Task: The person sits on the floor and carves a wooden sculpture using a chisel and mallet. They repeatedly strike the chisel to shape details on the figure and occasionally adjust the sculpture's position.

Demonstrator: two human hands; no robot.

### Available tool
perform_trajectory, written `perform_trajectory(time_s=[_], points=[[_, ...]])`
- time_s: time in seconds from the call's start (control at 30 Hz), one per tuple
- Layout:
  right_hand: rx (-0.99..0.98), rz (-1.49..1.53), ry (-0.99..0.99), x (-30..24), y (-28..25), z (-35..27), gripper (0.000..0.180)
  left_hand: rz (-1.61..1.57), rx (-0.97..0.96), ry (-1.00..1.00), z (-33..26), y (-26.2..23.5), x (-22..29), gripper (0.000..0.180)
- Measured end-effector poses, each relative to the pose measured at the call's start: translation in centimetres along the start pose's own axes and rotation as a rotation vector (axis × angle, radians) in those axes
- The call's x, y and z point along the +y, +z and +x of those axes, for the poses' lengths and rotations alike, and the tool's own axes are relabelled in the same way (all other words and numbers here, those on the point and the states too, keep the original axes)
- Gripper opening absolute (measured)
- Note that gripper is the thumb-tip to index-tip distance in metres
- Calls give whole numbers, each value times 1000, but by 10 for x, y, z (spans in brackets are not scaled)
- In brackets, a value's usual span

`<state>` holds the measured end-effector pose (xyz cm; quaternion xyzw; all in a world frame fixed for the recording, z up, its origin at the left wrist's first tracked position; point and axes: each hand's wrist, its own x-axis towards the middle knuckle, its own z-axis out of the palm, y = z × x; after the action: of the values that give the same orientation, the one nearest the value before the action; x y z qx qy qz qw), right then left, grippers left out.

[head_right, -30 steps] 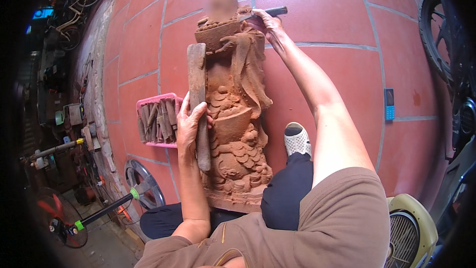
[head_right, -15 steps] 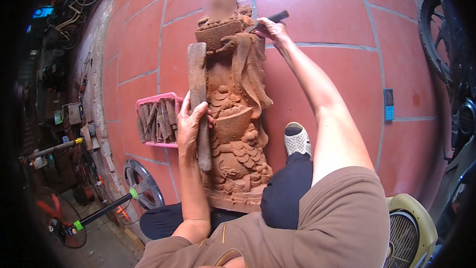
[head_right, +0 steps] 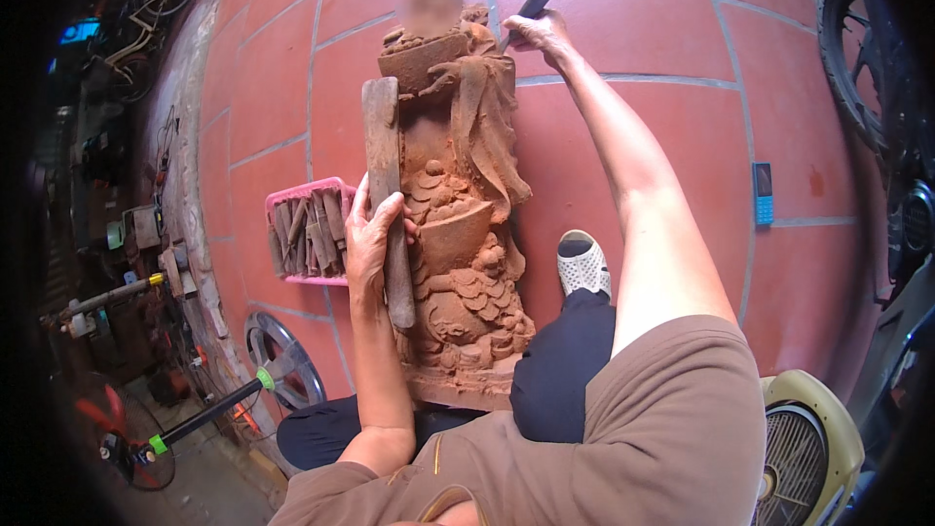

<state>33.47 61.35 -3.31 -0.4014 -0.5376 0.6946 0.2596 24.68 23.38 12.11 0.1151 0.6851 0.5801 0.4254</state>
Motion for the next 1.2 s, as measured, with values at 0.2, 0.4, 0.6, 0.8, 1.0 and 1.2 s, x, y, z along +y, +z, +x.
perform_trajectory(time_s=[0.2,0.4,0.6,0.8,1.0,1.2], points=[[-46,169,-19,-7,3,-31,32,47,4,10,2,-4,0,64],[-91,369,-86,8,13,-70,22,60,-20,50,1,-2,-2,66],[-16,566,19,14,20,-71,24,117,-17,67,2,0,0,64],[138,649,100,35,21,-78,22,120,-52,92,5,-4,-2,65],[255,648,102,35,19,-73,20,81,-108,72,9,-11,-8,71],[153,635,131,32,33,-83,19,14,-114,87,5,-12,-10,67]])
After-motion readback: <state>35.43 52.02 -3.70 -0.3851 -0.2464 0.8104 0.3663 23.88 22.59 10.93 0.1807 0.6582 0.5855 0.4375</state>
